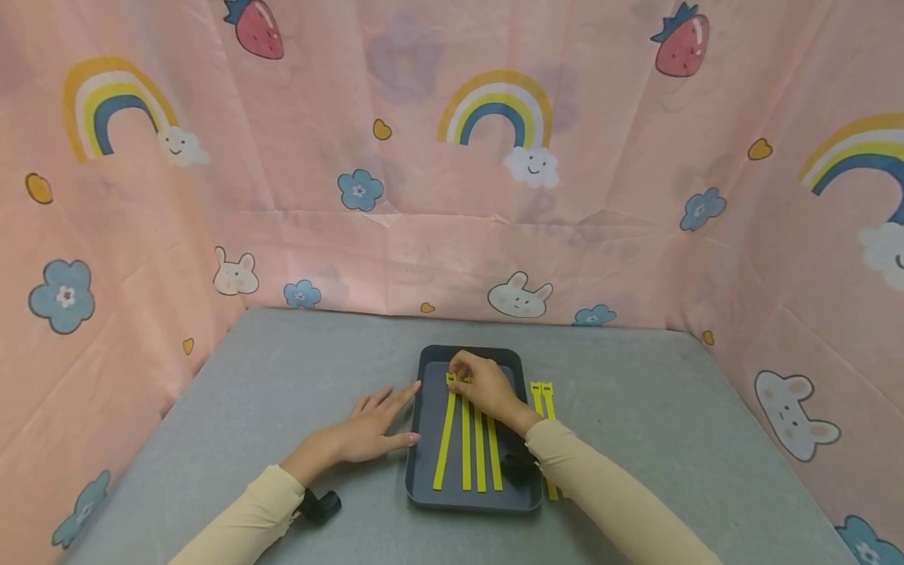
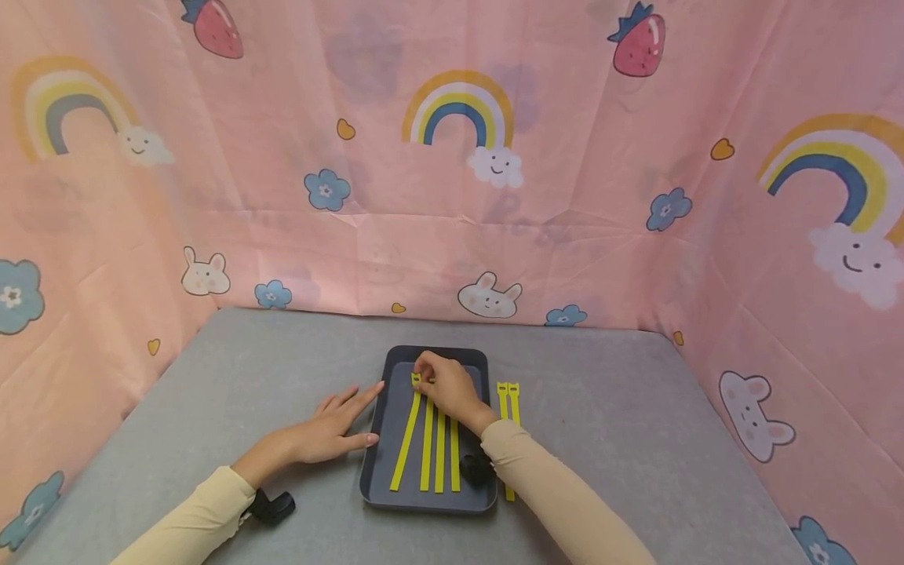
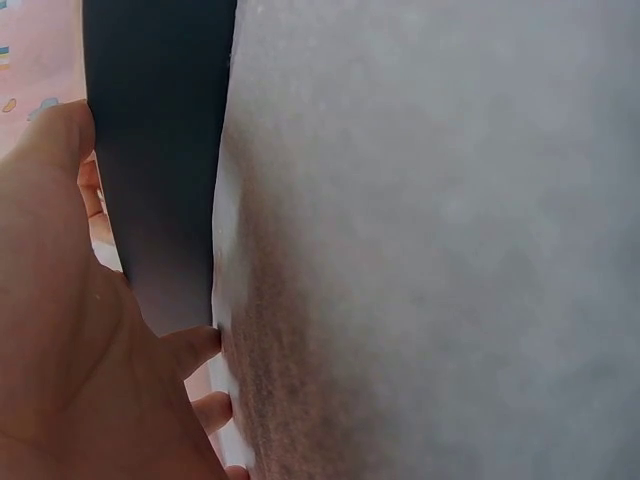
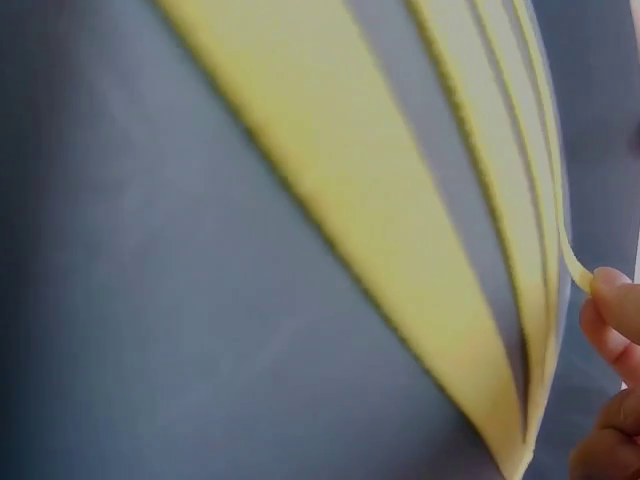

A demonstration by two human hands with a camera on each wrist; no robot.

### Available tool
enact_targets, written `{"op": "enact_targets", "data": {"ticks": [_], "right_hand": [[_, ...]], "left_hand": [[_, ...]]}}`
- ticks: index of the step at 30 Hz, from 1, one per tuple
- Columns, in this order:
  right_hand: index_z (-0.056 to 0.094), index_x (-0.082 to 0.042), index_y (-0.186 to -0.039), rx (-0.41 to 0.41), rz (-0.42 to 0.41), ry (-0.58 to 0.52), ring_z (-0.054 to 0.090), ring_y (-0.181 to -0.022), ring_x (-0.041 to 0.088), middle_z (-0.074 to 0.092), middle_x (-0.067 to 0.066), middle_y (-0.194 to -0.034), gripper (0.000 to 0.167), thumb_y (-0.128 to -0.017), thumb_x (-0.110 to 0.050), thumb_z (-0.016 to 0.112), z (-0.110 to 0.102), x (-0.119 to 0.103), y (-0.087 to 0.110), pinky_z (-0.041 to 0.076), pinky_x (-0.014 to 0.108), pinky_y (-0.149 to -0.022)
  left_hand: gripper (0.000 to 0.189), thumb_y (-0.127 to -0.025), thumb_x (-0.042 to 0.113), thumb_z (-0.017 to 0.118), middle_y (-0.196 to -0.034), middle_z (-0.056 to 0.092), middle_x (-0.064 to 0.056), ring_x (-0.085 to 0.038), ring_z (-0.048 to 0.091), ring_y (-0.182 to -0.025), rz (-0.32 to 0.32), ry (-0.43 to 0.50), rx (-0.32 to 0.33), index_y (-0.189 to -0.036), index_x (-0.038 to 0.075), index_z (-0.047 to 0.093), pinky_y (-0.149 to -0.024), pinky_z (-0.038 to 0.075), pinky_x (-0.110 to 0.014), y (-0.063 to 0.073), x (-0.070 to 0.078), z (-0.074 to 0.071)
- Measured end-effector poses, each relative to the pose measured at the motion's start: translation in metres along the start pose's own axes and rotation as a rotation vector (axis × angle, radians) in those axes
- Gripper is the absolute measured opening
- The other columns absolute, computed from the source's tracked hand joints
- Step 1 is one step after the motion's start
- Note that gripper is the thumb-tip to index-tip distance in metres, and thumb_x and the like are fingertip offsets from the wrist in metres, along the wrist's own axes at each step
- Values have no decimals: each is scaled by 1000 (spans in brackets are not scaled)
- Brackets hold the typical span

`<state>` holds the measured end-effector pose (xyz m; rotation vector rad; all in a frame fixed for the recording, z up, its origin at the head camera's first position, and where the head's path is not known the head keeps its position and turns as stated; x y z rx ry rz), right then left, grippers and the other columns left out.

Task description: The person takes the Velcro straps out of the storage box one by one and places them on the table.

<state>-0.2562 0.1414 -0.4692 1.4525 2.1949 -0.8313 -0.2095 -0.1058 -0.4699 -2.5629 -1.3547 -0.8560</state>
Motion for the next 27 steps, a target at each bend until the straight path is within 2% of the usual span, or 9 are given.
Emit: {"op": "enact_targets", "data": {"ticks": [10, 17, 22, 27], "right_hand": [[64, -20, -104, -35, 0, -86, 58, -75, 8, 68, -4, -89, 20, -88, -17, 76, -19, -12, 2, 45, 26, -67], [65, -19, -107, -28, -39, -179, 47, -62, 12, 69, -2, -89, 20, -90, -18, 74, -37, -23, 3, 39, 24, -59], [64, -18, -109, -20, -53, -216, 38, -54, 9, 68, 1, -87, 21, -91, -17, 73, -50, -28, 2, 36, 22, -55], [63, -15, -110, -5, -74, -269, 39, -53, 10, 68, 6, -88, 20, -91, -17, 72, -62, -33, 0, 36, 23, -54]], "left_hand": [[84, -95, 62, 50, -167, 20, -3, -38, 9, -156, -6, -4, -5, -160, 32, 7, -121, 4, -64, 0, 3, -2], [82, -96, 62, 50, -167, 20, -2, -38, 10, -155, -11, -5, -3, -160, 34, 7, -121, 5, -64, 0, 2, -1], [82, -96, 61, 50, -167, 21, -2, -37, 10, -156, -12, -10, 0, -160, 36, 6, -121, 5, -64, -1, 1, 1], [83, -96, 61, 51, -167, 20, -1, -36, 9, -156, -15, -5, 1, -160, 36, 6, -122, 3, -64, -1, 0, 1]]}}
Point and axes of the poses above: each hand's wrist, its own y-axis away from the middle knuckle, its own z-axis out of the palm, x = y × z, the point moved 1 cm from there along -y, towards the middle knuckle
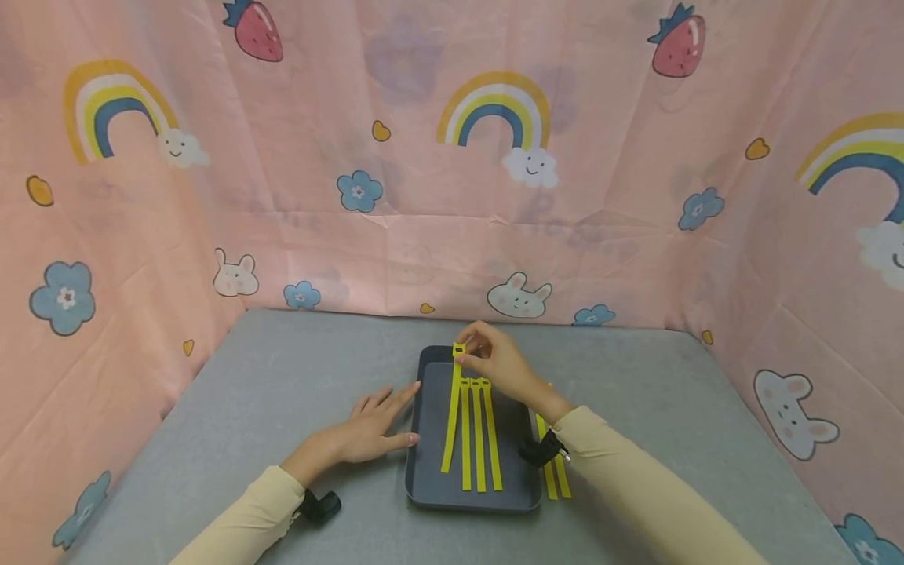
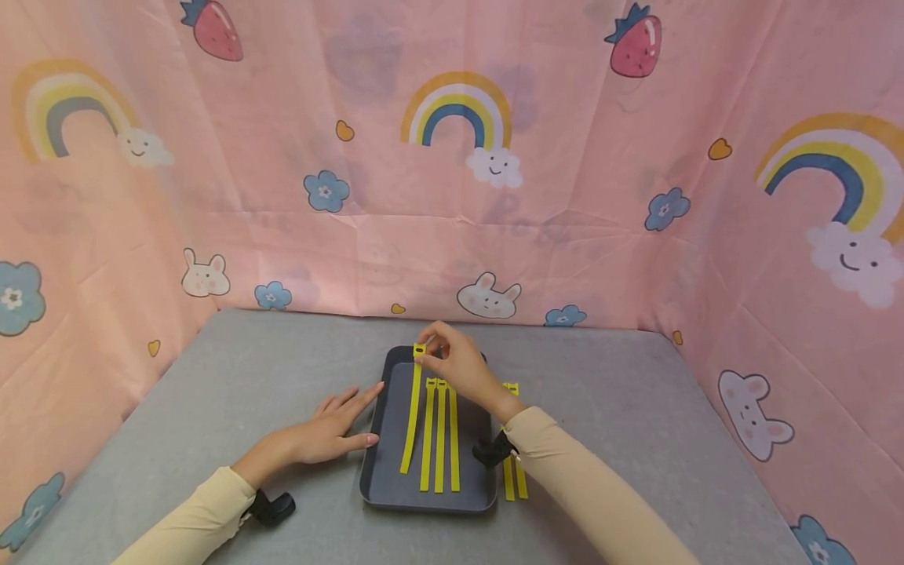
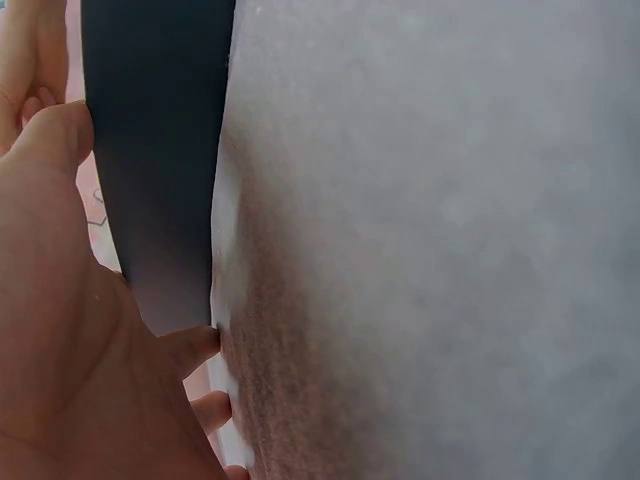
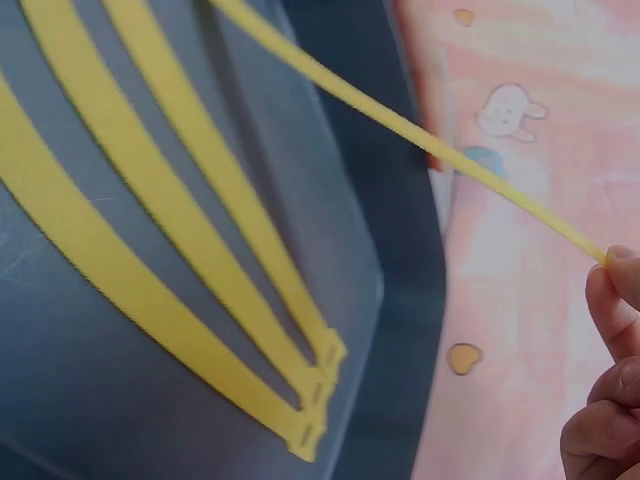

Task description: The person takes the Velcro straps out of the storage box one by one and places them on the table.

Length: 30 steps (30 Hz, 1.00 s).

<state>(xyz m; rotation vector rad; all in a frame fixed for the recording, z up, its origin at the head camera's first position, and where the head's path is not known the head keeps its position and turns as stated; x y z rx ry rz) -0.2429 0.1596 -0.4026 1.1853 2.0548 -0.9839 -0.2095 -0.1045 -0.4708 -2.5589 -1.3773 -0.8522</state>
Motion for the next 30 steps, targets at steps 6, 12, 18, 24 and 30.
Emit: {"op": "enact_targets", "data": {"ticks": [6, 12, 18, 24, 30], "right_hand": [[63, -11, -111, 24, 5, -79, 56, -65, 23, 67, 13, -92, 21, -92, -15, 71, -12, -11, -1, 45, 25, -62], [63, -14, -112, 41, 14, -77, 57, -68, 24, 66, 10, -95, 21, -93, -17, 70, -24, -24, -2, 44, 26, -61], [62, -12, -113, 35, 6, -118, 58, -68, 17, 64, 14, -94, 23, -93, -17, 70, -41, -40, -1, 51, 28, -68], [62, -12, -115, 65, 14, -128, 62, -73, 15, 64, 8, -92, 25, -92, -17, 71, -60, -54, 3, 53, 25, -75], [61, -12, -116, 78, 8, -132, 56, -62, 13, 63, -2, -88, 27, -92, -18, 72, -83, -59, 12, 48, 25, -64]], "left_hand": [[84, -95, 61, 51, -168, 18, 0, -37, 8, -156, 0, 5, -2, -160, 34, 6, -121, 2, -64, 0, -1, 1], [84, -95, 64, 50, -167, 19, 0, -37, 9, -156, 12, -2, 1, -160, 33, 7, -121, 3, -64, 1, -1, 0], [85, -95, 65, 49, -167, 18, 1, -37, 9, -156, 17, -3, 2, -160, 34, 5, -121, 4, -64, 1, 0, -1], [85, -95, 64, 50, -168, 18, 0, -37, 8, -156, 19, -2, -2, -160, 33, 5, -121, 4, -64, 1, -1, -1], [85, -95, 64, 50, -168, 17, -1, -37, 8, -156, 27, -2, -8, -161, 32, 6, -121, 4, -65, 2, -1, -1]]}}
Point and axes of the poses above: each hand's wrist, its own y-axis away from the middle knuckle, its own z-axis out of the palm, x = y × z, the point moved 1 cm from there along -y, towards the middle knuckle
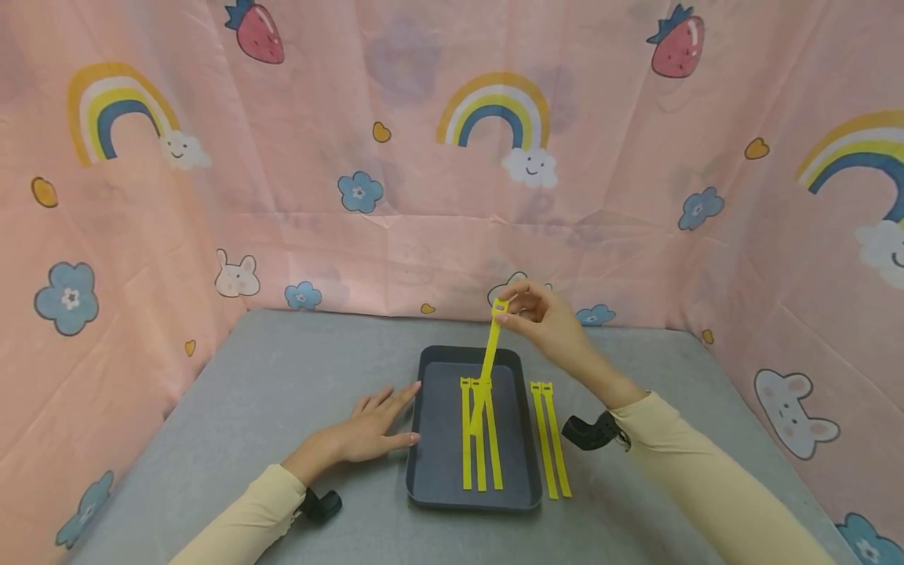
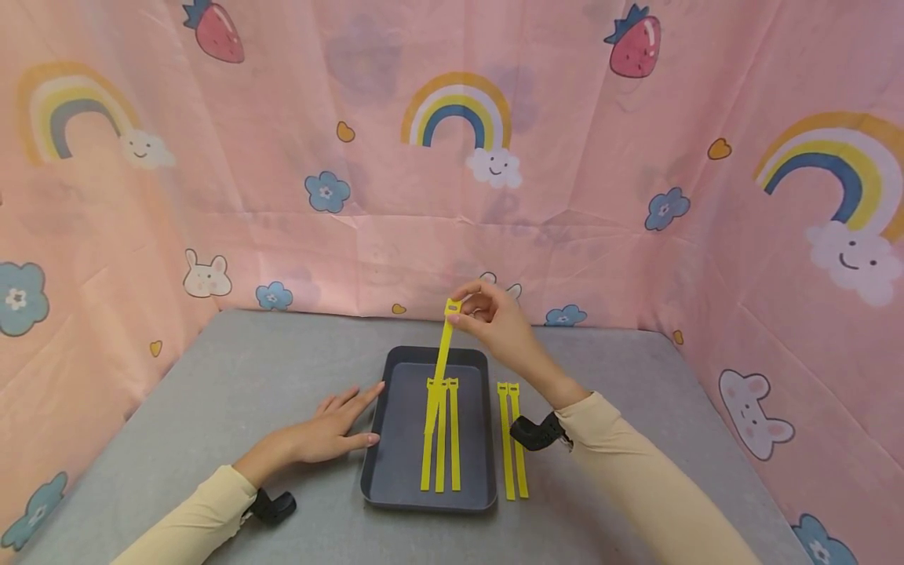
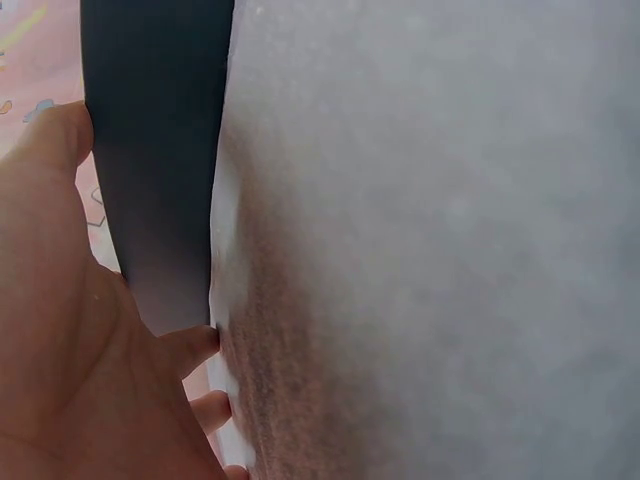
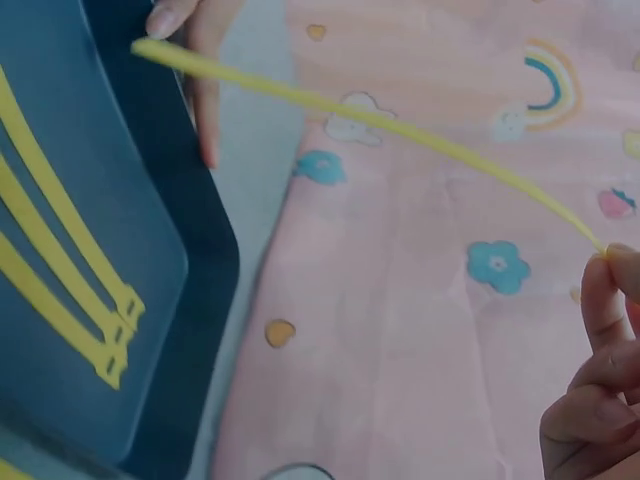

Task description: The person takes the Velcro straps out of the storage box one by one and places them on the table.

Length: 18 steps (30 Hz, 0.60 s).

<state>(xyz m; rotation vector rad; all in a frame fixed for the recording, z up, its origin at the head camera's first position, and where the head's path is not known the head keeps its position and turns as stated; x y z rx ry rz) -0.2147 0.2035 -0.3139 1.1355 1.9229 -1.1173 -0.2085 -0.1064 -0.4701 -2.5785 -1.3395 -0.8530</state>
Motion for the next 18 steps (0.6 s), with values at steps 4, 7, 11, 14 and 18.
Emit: {"op": "enact_targets", "data": {"ticks": [4, 7, 11, 14, 18], "right_hand": [[60, -8, -115, 6, -12, -36, 37, -49, 16, 64, -7, -83, 26, -92, -14, 71, -17, 0, 6, 33, 31, -46], [60, -8, -115, 14, 6, -61, 32, -48, 17, 66, -10, -82, 26, -92, -13, 71, -29, 3, 12, 31, 32, -44], [60, -9, -115, 18, 43, -91, 31, -50, 17, 68, -11, -82, 25, -93, -12, 70, -43, 8, 22, 29, 32, -44], [59, -10, -115, 14, 65, -94, 32, -52, 17, 69, -11, -81, 24, -93, -11, 69, -54, 12, 30, 30, 31, -46], [59, -10, -114, -4, 100, -74, 34, -53, 19, 68, -11, -79, 23, -94, -12, 68, -67, 20, 41, 32, 32, -47]], "left_hand": [[85, -95, 64, 50, -168, 16, 1, -36, 7, -156, -5, 2, -3, -160, 33, 4, -122, 3, -64, 0, 1, -1], [85, -95, 63, 50, -168, 15, 1, -35, 7, -156, -7, -2, 0, -160, 34, 4, -122, 2, -63, 1, 2, -1], [84, -95, 63, 50, -168, 16, 0, -36, 8, -156, -3, -7, 5, -160, 32, 5, -122, 3, -64, 0, 2, -1], [84, -96, 62, 50, -168, 17, -1, -37, 8, -156, -1, -8, 3, -161, 31, 6, -121, 4, -64, 0, 2, -2], [84, -96, 63, 49, -168, 17, -1, -37, 8, -156, -5, -4, 0, -160, 32, 5, -121, 4, -65, -1, 2, -1]]}}
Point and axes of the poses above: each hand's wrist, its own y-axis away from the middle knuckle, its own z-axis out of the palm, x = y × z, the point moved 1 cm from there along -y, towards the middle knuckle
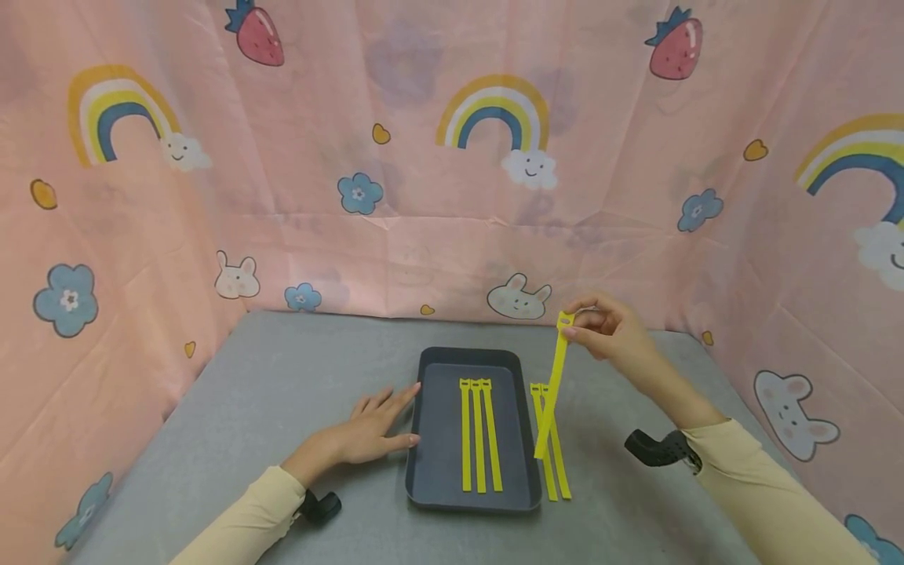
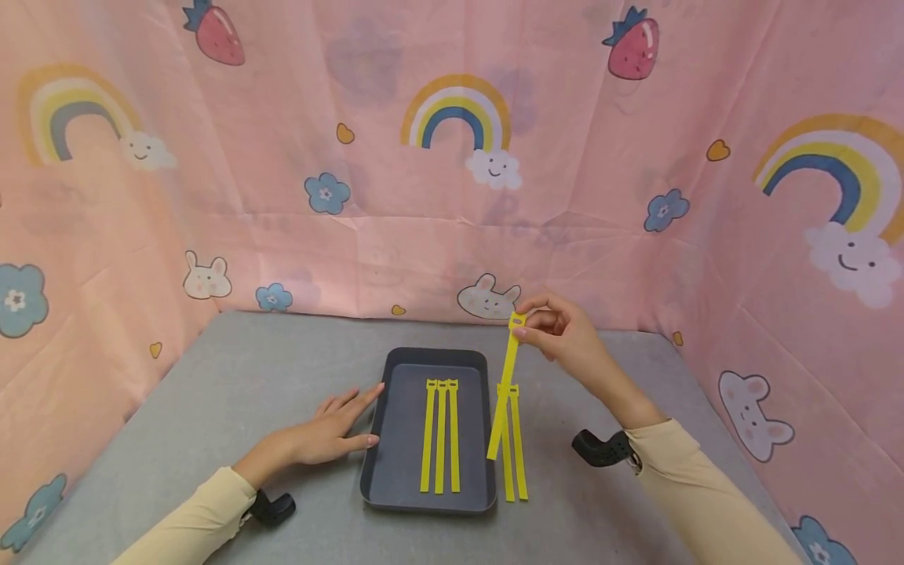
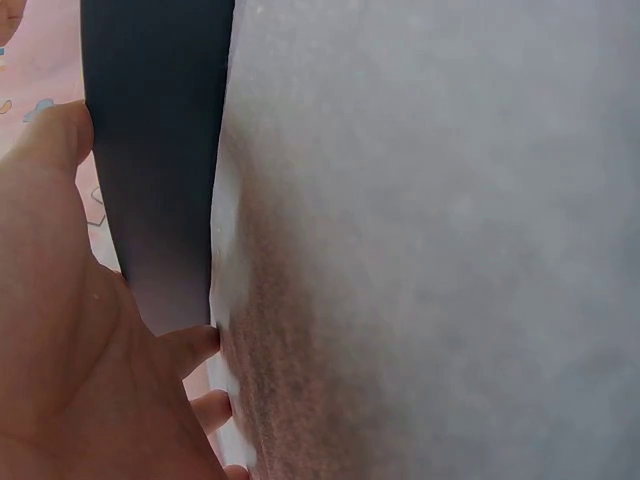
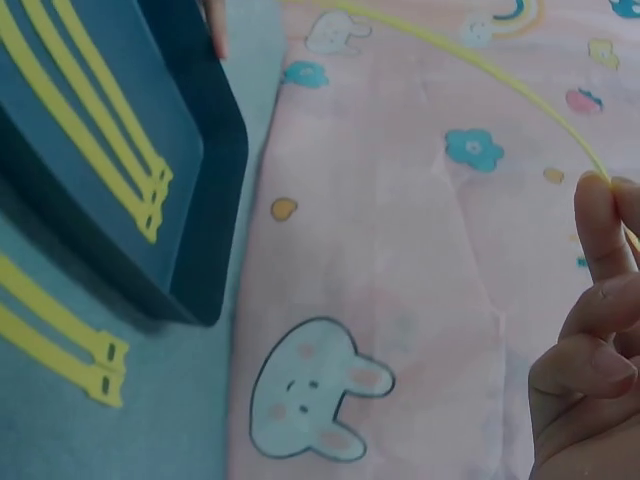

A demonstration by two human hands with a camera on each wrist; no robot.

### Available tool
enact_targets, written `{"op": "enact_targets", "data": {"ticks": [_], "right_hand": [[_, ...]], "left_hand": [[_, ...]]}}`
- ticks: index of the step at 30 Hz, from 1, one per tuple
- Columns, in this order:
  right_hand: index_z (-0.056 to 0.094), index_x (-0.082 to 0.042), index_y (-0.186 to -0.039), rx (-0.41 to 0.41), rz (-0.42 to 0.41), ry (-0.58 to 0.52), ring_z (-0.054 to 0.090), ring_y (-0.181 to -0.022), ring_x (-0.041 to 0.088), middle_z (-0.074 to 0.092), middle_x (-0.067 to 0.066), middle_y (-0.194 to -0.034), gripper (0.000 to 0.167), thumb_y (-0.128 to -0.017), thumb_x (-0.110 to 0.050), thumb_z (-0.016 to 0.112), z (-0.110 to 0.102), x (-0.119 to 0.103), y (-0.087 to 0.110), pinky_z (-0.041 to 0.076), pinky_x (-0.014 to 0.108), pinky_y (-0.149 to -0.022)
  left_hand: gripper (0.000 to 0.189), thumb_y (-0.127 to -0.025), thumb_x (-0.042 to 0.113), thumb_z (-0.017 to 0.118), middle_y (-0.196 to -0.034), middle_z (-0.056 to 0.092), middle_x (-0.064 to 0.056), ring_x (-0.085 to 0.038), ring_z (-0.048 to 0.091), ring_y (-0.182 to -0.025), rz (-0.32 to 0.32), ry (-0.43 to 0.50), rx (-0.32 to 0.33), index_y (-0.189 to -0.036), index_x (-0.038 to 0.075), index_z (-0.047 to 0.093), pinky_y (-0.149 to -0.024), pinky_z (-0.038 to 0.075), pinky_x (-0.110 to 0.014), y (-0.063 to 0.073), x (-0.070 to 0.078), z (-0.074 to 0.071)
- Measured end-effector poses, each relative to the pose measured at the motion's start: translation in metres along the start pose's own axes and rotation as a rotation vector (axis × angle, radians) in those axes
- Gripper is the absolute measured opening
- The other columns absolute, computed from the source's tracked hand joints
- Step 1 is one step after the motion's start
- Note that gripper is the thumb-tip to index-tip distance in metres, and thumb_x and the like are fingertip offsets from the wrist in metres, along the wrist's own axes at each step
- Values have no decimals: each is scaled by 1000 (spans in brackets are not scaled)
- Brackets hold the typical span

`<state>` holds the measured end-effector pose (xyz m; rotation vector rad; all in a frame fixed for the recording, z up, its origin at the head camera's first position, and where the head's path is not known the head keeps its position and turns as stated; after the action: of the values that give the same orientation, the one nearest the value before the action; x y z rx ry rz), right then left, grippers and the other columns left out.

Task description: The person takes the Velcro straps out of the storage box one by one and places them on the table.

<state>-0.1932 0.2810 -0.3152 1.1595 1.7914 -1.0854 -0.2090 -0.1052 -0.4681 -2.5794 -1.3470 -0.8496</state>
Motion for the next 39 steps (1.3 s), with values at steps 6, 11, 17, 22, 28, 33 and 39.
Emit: {"op": "enact_targets", "data": {"ticks": [6, 11, 17, 22, 28, 33, 39], "right_hand": [[56, -11, -118, -61, 103, 53, 33, -51, 19, 65, -9, -79, 27, -95, -21, 68, -13, 17, 14, 35, 32, -47], [53, -11, -121, -129, 198, 65, 30, -49, 17, 56, -8, -71, 33, -96, -26, 67, -17, 40, 23, 34, 31, -47], [53, -6, -121, -194, 252, 26, 32, -50, 12, 56, -8, -70, 35, -95, -24, 67, -13, 70, 29, 35, 27, -47], [54, -5, -121, -204, 276, 20, 32, -50, 10, 58, -8, -71, 35, -95, -25, 68, -10, 93, 31, 35, 29, -47], [54, -6, -122, -199, 322, 47, 38, -53, 7, 59, -3, -74, 39, -93, -28, 69, -6, 117, 29, 36, 36, -50], [56, -4, -123, -180, 317, 87, 40, -53, 7, 63, 7, -80, 40, -93, -27, 69, -2, 132, 27, 38, 34, -50], [60, -6, -120, -141, 330, 187, 47, -57, 10, 67, 13, -85, 36, -92, -25, 71, 3, 148, 20, 44, 30, -52]], "left_hand": [[83, -96, 63, 48, -168, 15, -1, -36, 7, -156, -4, -5, 1, -160, 36, 3, -122, 3, -64, 0, 0, 1], [82, -96, 62, 48, -168, 15, -3, -38, 8, -156, 4, -2, 6, -160, 34, 5, -121, 4, -66, 1, 0, 1], [83, -95, 64, 48, -168, 15, -2, -36, 8, -156, 0, -10, 5, -160, 35, 4, -121, 4, -65, 1, -1, 1], [84, -95, 65, 48, -168, 15, -2, -37, 8, -156, 6, -13, 7, -160, 33, 5, -121, 4, -65, 0, -2, 1], [84, -96, 64, 48, -168, 15, -3, -38, 9, -156, 5, -6, 7, -161, 31, 7, -121, 4, -65, 0, -1, 1], [83, -95, 65, 47, -168, 15, -2, -37, 9, -156, 4, -5, 10, -160, 33, 6, -121, 5, -65, 0, -2, 2], [85, -95, 65, 48, -168, 15, -1, -37, 9, -156, 2, -5, 7, -161, 32, 5, -121, 4, -65, 0, -2, 2]]}}
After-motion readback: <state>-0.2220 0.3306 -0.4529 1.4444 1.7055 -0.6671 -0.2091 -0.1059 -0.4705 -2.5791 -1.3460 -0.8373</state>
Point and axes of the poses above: each hand's wrist, its own y-axis away from the middle knuckle, its own z-axis out of the palm, x = y × z, the point moved 1 cm from there along -y, towards the middle knuckle
